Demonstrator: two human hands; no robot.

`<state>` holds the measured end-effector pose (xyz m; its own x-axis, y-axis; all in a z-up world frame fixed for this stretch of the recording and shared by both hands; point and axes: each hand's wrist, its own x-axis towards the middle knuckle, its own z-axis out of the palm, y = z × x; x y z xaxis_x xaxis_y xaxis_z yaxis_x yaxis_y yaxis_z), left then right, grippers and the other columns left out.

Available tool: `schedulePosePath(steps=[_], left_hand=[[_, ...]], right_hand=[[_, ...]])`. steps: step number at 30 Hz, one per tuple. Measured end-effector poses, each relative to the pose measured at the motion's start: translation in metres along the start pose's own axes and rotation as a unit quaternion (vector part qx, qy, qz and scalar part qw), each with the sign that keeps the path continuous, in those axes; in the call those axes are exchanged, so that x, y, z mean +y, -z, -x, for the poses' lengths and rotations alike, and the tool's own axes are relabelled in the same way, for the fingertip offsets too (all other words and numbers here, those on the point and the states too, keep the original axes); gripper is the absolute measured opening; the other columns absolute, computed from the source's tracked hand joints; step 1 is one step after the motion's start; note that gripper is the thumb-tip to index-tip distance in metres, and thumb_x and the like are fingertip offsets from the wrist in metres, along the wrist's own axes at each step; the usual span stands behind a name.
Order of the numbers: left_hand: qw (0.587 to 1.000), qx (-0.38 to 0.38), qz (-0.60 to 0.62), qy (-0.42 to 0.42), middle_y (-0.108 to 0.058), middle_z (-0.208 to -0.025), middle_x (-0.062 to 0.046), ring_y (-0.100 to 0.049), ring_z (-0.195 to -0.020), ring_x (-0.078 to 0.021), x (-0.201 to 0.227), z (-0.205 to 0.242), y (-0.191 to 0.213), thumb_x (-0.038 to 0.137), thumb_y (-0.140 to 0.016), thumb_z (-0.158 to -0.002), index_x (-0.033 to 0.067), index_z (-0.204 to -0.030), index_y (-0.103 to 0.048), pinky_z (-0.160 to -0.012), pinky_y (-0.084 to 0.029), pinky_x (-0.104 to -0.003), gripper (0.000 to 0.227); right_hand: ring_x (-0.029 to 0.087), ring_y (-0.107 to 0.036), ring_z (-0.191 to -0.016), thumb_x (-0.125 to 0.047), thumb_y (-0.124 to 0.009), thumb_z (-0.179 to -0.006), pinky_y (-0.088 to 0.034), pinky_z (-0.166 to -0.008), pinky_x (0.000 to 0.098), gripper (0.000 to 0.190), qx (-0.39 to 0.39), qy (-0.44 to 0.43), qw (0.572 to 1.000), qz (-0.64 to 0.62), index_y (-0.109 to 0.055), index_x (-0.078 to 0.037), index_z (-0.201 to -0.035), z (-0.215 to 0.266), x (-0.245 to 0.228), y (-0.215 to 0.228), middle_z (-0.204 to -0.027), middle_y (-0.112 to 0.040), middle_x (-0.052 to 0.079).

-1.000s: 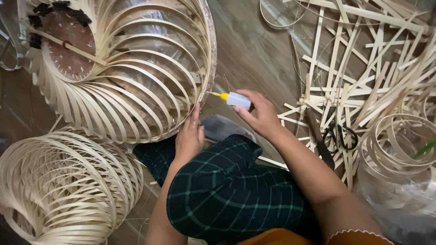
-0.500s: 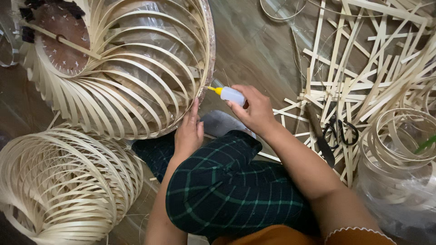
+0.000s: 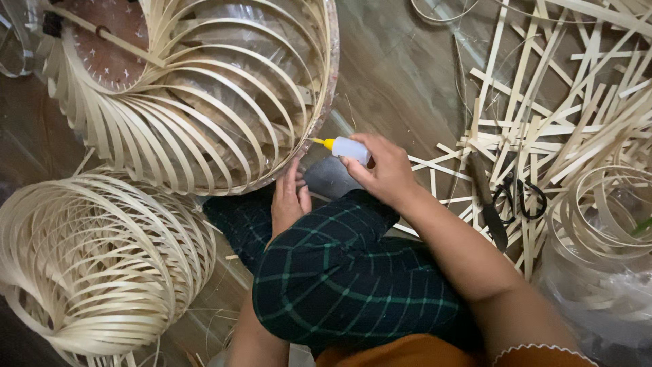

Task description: The person constructs a bamboo lamp by applying glue to the edges of curved wooden slats and pressing them into place on a circular frame.

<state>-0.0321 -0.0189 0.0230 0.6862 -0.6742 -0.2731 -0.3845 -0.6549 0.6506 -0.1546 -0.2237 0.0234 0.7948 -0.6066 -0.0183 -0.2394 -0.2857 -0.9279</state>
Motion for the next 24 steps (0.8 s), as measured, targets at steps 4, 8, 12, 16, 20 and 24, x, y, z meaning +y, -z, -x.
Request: schedulePosePath(steps=[4,8,12,16,20,24], left_hand=[[0.999,0.037,-0.014,-0.028,-0.059,-0.126,-0.019,-0.067,-0.108,-0.0290,-0.003,0.005,0.001,-0.005,-0.055,-0.092,0.0142,-0.158,-0.038,-0.095,-0.054,-0.042,0.071],[0.997,0.024,-0.064,-0.039,-0.059,-0.127,-0.019,-0.066,-0.108,-0.0310,-0.007,0.002,-0.001,0.000,-0.059,-0.092,0.0140,-0.160,-0.034,-0.097,-0.049,-0.046,0.074],[0.993,0.008,-0.111,-0.031,-0.055,-0.127,-0.021,-0.061,-0.109,-0.0358,-0.010,-0.001,-0.001,0.005,-0.062,-0.092,0.0130,-0.161,-0.032,-0.097,-0.046,-0.049,0.076],[0.990,0.058,-0.100,-0.085,-0.053,-0.138,-0.019,-0.061,-0.114,-0.0340,-0.012,0.002,-0.002,0.004,-0.058,-0.094,0.0147,-0.160,-0.035,-0.103,-0.046,-0.050,0.071],[0.983,0.078,-0.125,-0.110,-0.052,-0.138,-0.018,-0.058,-0.122,-0.0360,-0.015,0.003,-0.003,0.004,-0.058,-0.097,0.0142,-0.161,-0.037,-0.106,-0.046,-0.049,0.069],[0.976,0.115,-0.142,-0.116,-0.053,-0.138,-0.017,-0.058,-0.122,-0.0353,-0.018,0.005,-0.006,0.004,-0.059,-0.097,0.0153,-0.159,-0.040,-0.105,-0.046,-0.049,0.066]], right_hand=[[0.026,-0.071,-0.073,-0.027,-0.078,-0.089,-0.057,-0.066,0.0357,0.042,0.007,0.012,1.000,0.016,-0.068,-0.003,-0.121,0.000,-0.002,-0.003,-0.102,-0.072,0.016],[0.025,-0.070,-0.071,-0.027,-0.080,-0.089,-0.056,-0.064,0.0356,0.040,0.011,0.008,1.000,0.027,-0.070,-0.004,-0.119,0.001,-0.004,-0.004,-0.096,-0.072,0.015],[0.025,-0.071,-0.071,-0.026,-0.080,-0.089,-0.056,-0.064,0.0346,0.039,0.020,0.011,0.999,0.023,-0.069,-0.003,-0.119,0.002,-0.006,-0.005,-0.100,-0.073,0.015],[0.023,-0.072,-0.073,-0.028,-0.079,-0.089,-0.058,-0.066,0.0332,0.041,0.000,-0.013,1.000,0.000,-0.069,-0.004,-0.121,0.003,-0.003,-0.003,-0.103,-0.074,0.015],[0.019,-0.073,-0.082,-0.029,-0.076,-0.090,-0.057,-0.070,0.0308,0.043,-0.040,-0.082,0.994,-0.060,-0.067,-0.005,-0.125,0.004,0.009,0.003,-0.102,-0.074,0.013],[0.018,-0.070,-0.089,-0.029,-0.075,-0.091,-0.055,-0.076,0.0317,0.044,-0.041,-0.103,0.988,-0.106,-0.066,-0.004,-0.127,0.008,0.017,0.005,-0.105,-0.075,0.011]])
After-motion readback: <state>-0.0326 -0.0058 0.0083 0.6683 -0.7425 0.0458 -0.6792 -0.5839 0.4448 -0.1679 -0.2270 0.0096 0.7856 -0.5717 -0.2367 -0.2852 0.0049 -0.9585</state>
